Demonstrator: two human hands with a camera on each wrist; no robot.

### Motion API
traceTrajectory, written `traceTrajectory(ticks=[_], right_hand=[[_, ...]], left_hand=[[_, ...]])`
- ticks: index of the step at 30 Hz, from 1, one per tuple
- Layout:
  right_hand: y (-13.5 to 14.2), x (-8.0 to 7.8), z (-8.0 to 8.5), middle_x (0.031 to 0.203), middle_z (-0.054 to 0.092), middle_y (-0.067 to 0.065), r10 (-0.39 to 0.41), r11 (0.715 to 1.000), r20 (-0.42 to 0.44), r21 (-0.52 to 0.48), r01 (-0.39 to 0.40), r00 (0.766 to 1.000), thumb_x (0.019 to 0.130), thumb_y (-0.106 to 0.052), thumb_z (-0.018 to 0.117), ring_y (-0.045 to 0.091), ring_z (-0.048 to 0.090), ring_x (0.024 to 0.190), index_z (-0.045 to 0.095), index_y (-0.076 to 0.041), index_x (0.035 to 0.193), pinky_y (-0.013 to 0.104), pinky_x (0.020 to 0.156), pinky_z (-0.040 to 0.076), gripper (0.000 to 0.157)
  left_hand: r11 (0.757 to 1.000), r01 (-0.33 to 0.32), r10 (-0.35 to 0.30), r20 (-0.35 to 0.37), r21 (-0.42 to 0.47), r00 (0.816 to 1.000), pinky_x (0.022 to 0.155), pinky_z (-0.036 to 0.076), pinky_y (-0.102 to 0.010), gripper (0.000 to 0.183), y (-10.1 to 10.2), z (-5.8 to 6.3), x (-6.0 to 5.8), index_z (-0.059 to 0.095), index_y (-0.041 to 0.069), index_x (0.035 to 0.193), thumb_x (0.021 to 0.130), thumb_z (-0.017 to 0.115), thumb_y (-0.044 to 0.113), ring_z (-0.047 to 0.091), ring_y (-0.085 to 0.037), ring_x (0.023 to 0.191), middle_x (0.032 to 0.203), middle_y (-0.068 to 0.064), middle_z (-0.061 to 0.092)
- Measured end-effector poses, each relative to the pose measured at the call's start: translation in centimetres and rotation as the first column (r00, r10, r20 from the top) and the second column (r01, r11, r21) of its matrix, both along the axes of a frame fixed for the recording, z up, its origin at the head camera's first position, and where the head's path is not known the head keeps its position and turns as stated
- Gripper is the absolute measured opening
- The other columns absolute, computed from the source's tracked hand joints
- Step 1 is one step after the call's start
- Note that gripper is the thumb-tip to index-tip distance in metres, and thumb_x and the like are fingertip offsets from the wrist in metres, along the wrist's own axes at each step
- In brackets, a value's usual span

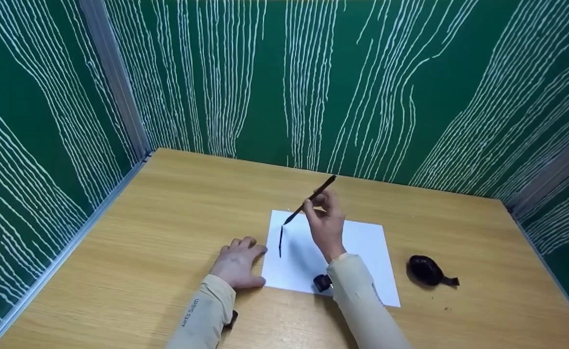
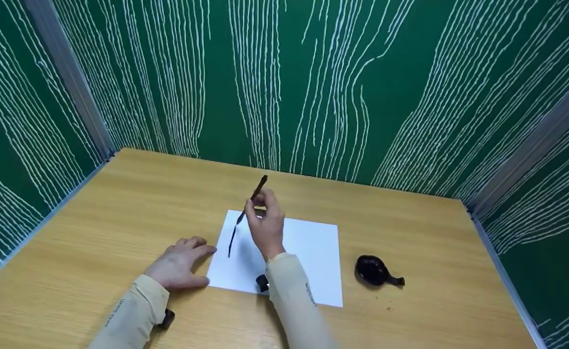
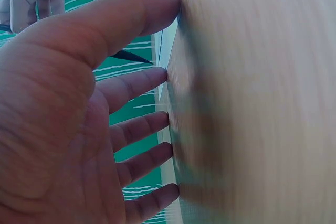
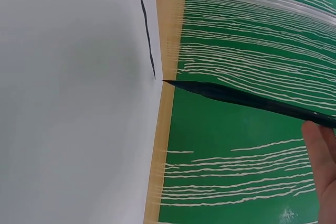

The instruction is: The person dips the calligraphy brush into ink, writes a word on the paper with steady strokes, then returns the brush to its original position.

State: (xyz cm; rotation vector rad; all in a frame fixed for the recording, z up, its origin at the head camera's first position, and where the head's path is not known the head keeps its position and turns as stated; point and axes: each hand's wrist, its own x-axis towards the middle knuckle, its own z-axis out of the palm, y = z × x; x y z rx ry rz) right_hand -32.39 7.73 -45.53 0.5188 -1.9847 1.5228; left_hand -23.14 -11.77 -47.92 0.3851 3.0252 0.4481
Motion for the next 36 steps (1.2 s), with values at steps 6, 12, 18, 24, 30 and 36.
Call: traceTrajectory(ticks=[6,12,18,24,30,36], right_hand=[[-0.14,0.16,0.07,0.083,0.06,0.001,0.009,1.0,0.001,0.015,-0.009,1.0,0.084,-0.019,0.055,0.009,0.061,0.078,0.048,-0.019,0.102,0.024,0.065,0.052,0.019],[-0.18,0.26,-0.07,0.083,0.059,-0.005,0.005,0.999,0.023,0.038,-0.006,1.0,0.084,-0.022,0.054,0.007,0.061,0.079,0.048,-0.02,0.101,0.022,0.064,0.051,0.018],[-0.06,0.12,-0.13,0.083,0.06,-0.004,0.006,0.999,0.005,0.035,-0.006,1.0,0.084,-0.02,0.055,0.007,0.061,0.078,0.049,-0.018,0.101,0.022,0.063,0.051,0.019],[-0.01,0.07,-0.12,0.081,0.06,-0.002,0.011,1.0,-0.005,0.023,-0.011,1.0,0.083,-0.019,0.056,0.008,0.061,0.075,0.05,-0.018,0.1,0.023,0.062,0.052,0.018],[-0.06,0.26,0.02,0.084,0.059,0.0,0.028,0.999,0.016,0.036,-0.028,0.999,0.084,-0.02,0.056,0.008,0.061,0.077,0.049,-0.018,0.101,0.022,0.063,0.051,0.019],[-0.02,0.32,0.07,0.083,0.059,-0.004,0.02,0.998,0.021,0.052,-0.021,1.0,0.083,-0.02,0.055,0.006,0.06,0.076,0.049,-0.021,0.102,0.022,0.063,0.051,0.019]], left_hand=[[1.0,-0.005,0.005,0.007,0.001,1.0,0.088,0.033,-0.048,0.068,-0.07,-0.05,-0.03,0.048,0.025,0.123,0.06,0.065,0.044,0.038,-0.028,0.113,0.126,-0.004,0.042],[1.0,-0.005,0.005,0.021,0.0,1.0,0.088,0.032,-0.048,0.069,-0.01,-0.12,-0.04,0.047,0.025,0.124,0.061,0.066,0.046,0.037,-0.027,0.114,0.127,-0.004,0.041],[1.0,0.012,-0.012,-0.007,-0.001,1.0,0.086,0.033,-0.049,0.067,-0.05,-0.21,-0.08,0.049,0.024,0.123,0.061,0.065,0.045,0.038,-0.028,0.112,0.126,-0.005,0.042],[1.0,0.018,-0.018,-0.033,-0.001,0.999,0.084,0.035,-0.049,0.068,-0.15,-0.29,0.0,0.048,0.025,0.123,0.06,0.064,0.044,0.04,-0.028,0.111,0.125,-0.005,0.043],[1.0,0.015,-0.015,-0.026,-0.005,1.0,0.085,0.035,-0.049,0.07,-0.08,-0.26,0.02,0.046,0.026,0.125,0.061,0.065,0.046,0.039,-0.028,0.112,0.126,-0.006,0.043],[1.0,0.007,-0.008,-0.011,-0.014,1.0,0.086,0.034,-0.049,0.068,0.02,-0.14,0.02,0.048,0.026,0.124,0.061,0.065,0.046,0.038,-0.028,0.113,0.128,-0.006,0.042]])
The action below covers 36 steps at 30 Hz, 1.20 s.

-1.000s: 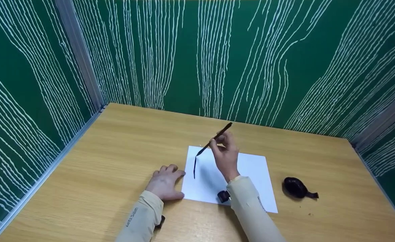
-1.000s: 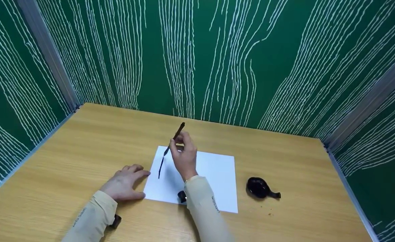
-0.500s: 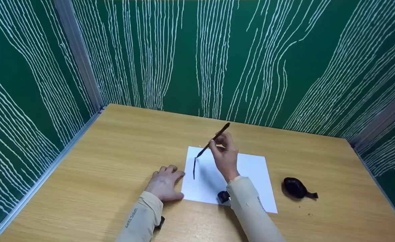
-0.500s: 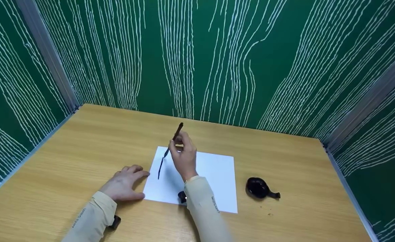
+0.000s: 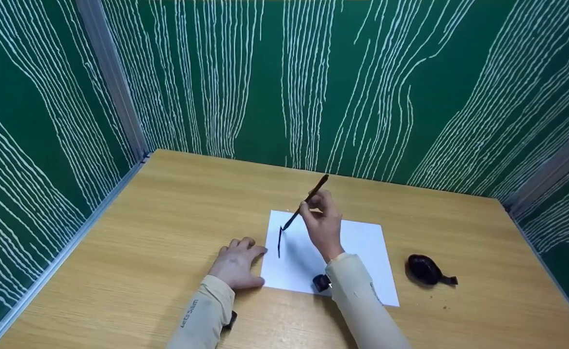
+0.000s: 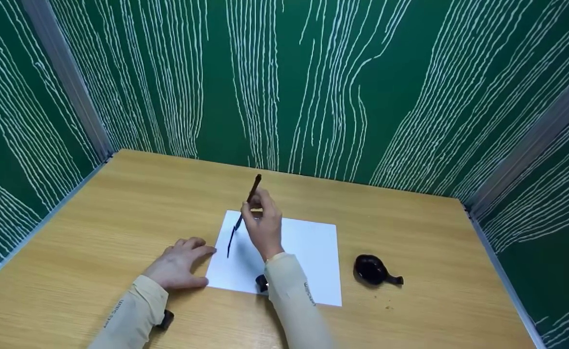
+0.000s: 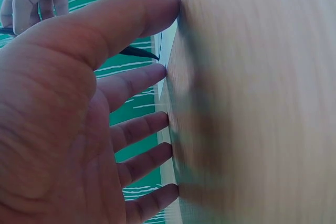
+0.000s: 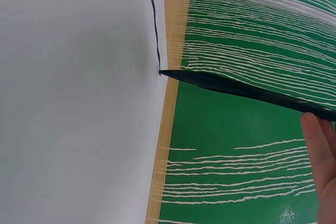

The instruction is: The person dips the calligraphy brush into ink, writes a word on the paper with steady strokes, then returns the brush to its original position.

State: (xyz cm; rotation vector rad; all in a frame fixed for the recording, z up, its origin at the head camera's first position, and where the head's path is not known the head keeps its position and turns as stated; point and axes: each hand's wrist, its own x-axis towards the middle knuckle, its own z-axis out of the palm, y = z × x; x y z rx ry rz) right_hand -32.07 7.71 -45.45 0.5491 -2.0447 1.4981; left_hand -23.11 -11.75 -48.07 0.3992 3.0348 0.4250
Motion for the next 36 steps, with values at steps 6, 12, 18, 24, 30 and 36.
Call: traceTrajectory(ticks=[6,12,18,24,30,36], right_hand=[[-0.01,0.1,0.02,0.082,0.059,-0.003,-0.02,1.0,-0.012,0.013,0.02,1.0,0.083,-0.017,0.056,0.007,0.06,0.075,0.049,-0.02,0.102,0.023,0.061,0.051,0.021],[0.01,0.11,0.12,0.079,0.059,-0.002,-0.024,1.0,-0.032,-0.007,0.023,0.999,0.081,-0.013,0.056,0.01,0.059,0.072,0.051,-0.017,0.101,0.024,0.058,0.051,0.021],[0.16,0.13,0.07,0.075,0.059,-0.003,-0.036,0.999,-0.029,-0.012,0.035,0.999,0.079,-0.012,0.056,0.008,0.058,0.07,0.051,-0.018,0.099,0.024,0.056,0.051,0.022],[0.32,0.13,0.09,0.074,0.058,-0.004,-0.05,0.999,-0.036,-0.009,0.05,0.998,0.079,-0.012,0.056,0.009,0.056,0.069,0.051,-0.02,0.1,0.025,0.055,0.05,0.023],[0.37,0.2,0.2,0.071,0.058,-0.003,-0.056,0.998,-0.043,-0.01,0.056,0.997,0.078,-0.01,0.057,0.01,0.055,0.067,0.052,-0.019,0.098,0.025,0.054,0.05,0.023],[0.37,0.17,0.19,0.069,0.056,-0.003,-0.056,0.998,-0.049,-0.011,0.055,0.997,0.077,-0.007,0.057,0.009,0.054,0.064,0.052,-0.019,0.096,0.026,0.053,0.05,0.023]], left_hand=[[1.0,-0.008,0.008,0.023,-0.002,1.0,0.088,0.033,-0.049,0.069,0.04,-0.07,-0.08,0.047,0.027,0.124,0.061,0.066,0.047,0.037,-0.028,0.115,0.129,-0.005,0.04],[1.0,-0.003,0.003,0.019,0.002,1.0,0.088,0.032,-0.049,0.068,-0.03,-0.08,-0.09,0.048,0.027,0.124,0.061,0.066,0.046,0.037,-0.029,0.115,0.129,-0.005,0.041],[1.0,-0.002,0.002,0.022,-0.002,1.0,0.088,0.032,-0.049,0.067,-0.04,-0.07,-0.08,0.047,0.027,0.124,0.062,0.065,0.046,0.036,-0.029,0.115,0.129,-0.005,0.04],[1.0,-0.002,0.002,0.025,-0.007,1.0,0.088,0.032,-0.049,0.069,0.02,-0.05,-0.1,0.047,0.027,0.125,0.061,0.065,0.046,0.037,-0.029,0.115,0.129,-0.005,0.04],[1.0,-0.003,0.003,0.027,-0.009,1.0,0.088,0.032,-0.049,0.069,0.02,0.0,-0.1,0.047,0.027,0.125,0.061,0.065,0.047,0.037,-0.028,0.115,0.129,-0.005,0.04],[1.0,-0.01,0.011,0.041,-0.013,0.999,0.089,0.032,-0.049,0.07,0.04,-0.09,-0.25,0.046,0.028,0.125,0.061,0.066,0.047,0.036,-0.028,0.115,0.13,-0.005,0.039]])
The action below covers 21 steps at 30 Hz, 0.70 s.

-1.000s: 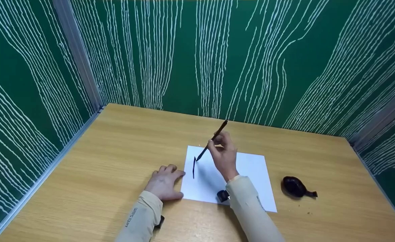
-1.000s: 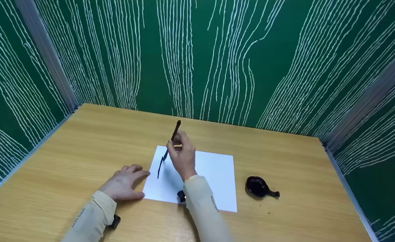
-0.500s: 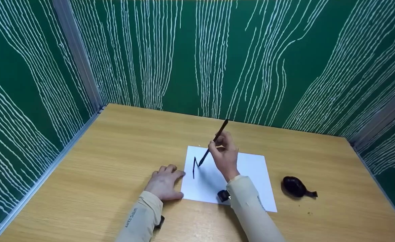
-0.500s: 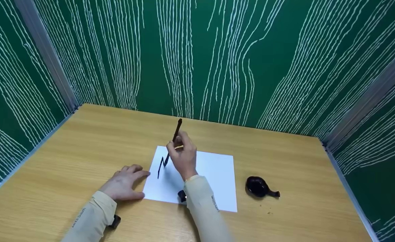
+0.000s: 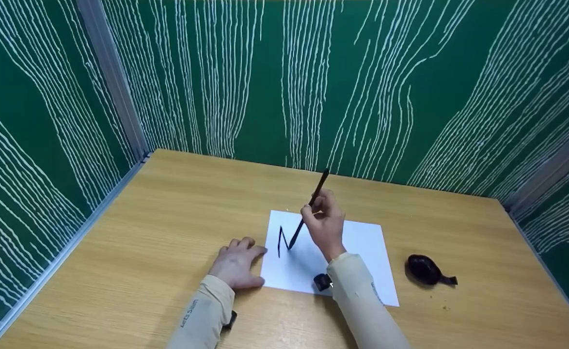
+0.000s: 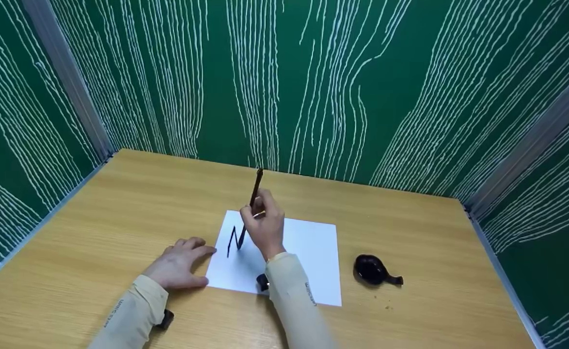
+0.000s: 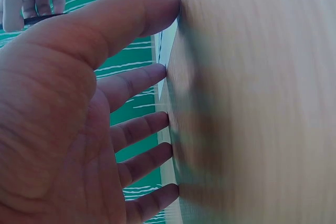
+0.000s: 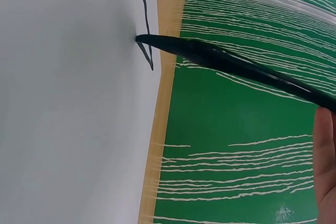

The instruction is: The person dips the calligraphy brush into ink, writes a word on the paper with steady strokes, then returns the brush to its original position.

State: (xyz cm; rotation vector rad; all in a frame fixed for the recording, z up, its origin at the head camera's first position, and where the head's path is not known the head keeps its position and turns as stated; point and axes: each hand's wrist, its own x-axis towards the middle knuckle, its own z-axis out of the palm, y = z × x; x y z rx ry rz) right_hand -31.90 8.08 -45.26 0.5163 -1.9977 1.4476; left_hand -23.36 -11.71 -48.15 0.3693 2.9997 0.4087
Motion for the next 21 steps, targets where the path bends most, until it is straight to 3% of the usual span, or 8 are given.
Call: traceTrajectory(ticks=[6,13,21], right_hand=[[-0.2,0.1,0.2,0.064,0.055,-0.001,0.0,1.0,-0.026,-0.008,0.0,1.0,0.073,0.001,0.057,0.011,0.053,0.056,0.052,-0.014,0.093,0.029,0.05,0.049,0.025],[-0.8,2.2,2.3,0.06,0.053,0.003,-0.012,1.0,-0.063,0.005,0.012,0.998,0.071,0.005,0.053,0.013,0.05,0.052,0.052,-0.007,0.088,0.031,0.046,0.046,0.021],[-0.8,2.1,2.3,0.06,0.052,0.003,0.001,1.0,-0.068,0.001,-0.001,0.998,0.071,0.006,0.054,0.013,0.049,0.051,0.053,-0.007,0.089,0.029,0.043,0.044,0.022]], left_hand=[[1.0,-0.001,0.001,-0.009,-0.003,1.0,0.089,0.031,-0.05,0.068,0.0,0.1,0.1,0.047,0.028,0.125,0.062,0.065,0.047,0.036,-0.029,0.116,0.129,-0.005,0.04],[1.0,0.002,-0.002,-0.013,-0.006,1.0,0.089,0.031,-0.05,0.067,0.1,0.2,0.2,0.047,0.027,0.124,0.063,0.064,0.047,0.036,-0.029,0.117,0.129,-0.005,0.04],[1.0,-0.003,0.003,-0.009,-0.008,1.0,0.089,0.032,-0.05,0.068,0.0,0.3,0.2,0.047,0.027,0.125,0.062,0.065,0.047,0.036,-0.029,0.116,0.13,-0.006,0.04]])
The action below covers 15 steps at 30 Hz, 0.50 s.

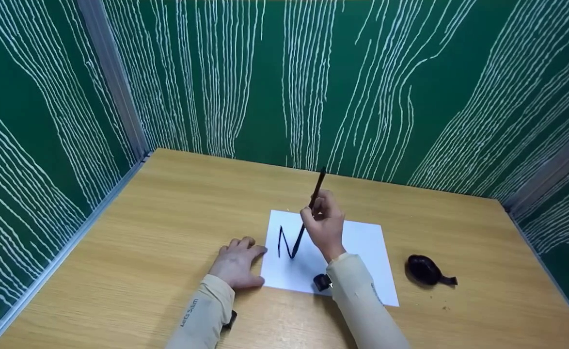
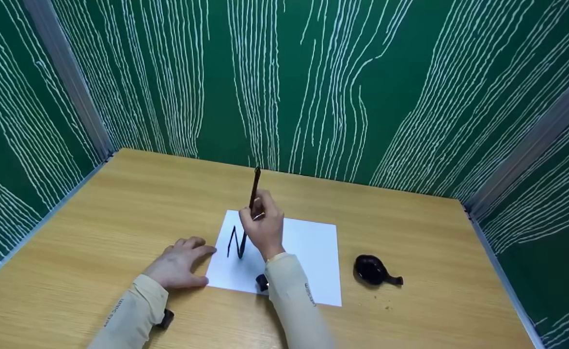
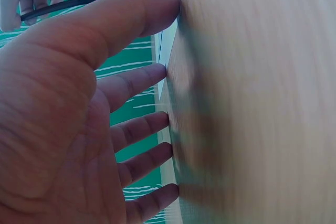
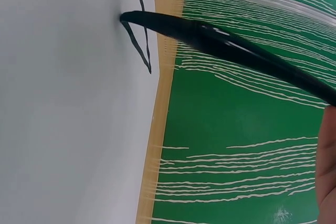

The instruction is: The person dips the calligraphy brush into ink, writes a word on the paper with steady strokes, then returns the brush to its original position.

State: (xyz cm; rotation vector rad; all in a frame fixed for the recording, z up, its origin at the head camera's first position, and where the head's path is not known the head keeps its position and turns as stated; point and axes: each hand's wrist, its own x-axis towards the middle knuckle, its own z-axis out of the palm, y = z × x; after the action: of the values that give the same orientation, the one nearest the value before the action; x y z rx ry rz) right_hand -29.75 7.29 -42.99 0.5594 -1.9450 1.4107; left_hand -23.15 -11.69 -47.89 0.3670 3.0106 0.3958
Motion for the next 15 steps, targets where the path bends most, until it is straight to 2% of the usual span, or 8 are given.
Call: traceTrajectory(ticks=[10,15], right_hand=[[0.29,0.13,0.19,0.063,0.054,0.005,-0.01,1.0,0.023,-0.012,0.01,1.0,0.071,0.006,0.054,0.014,0.051,0.054,0.053,-0.009,0.09,0.033,0.047,0.047,0.024],[0.58,-0.77,-0.61,0.064,0.054,0.006,-0.019,1.0,0.002,-0.008,0.019,1.0,0.071,0.006,0.054,0.014,0.051,0.055,0.052,-0.007,0.092,0.033,0.047,0.048,0.025]], left_hand=[[1.0,-0.01,0.01,0.021,0.003,1.0,0.09,0.031,-0.05,0.069,0.05,-0.12,-0.03,0.046,0.028,0.125,0.062,0.065,0.047,0.035,-0.029,0.117,0.13,-0.005,0.039],[1.0,0.002,-0.002,-0.007,0.006,1.0,0.088,0.032,-0.049,0.067,-0.04,-0.04,0.07,0.047,0.028,0.124,0.062,0.064,0.046,0.036,-0.029,0.116,0.129,-0.005,0.04]])
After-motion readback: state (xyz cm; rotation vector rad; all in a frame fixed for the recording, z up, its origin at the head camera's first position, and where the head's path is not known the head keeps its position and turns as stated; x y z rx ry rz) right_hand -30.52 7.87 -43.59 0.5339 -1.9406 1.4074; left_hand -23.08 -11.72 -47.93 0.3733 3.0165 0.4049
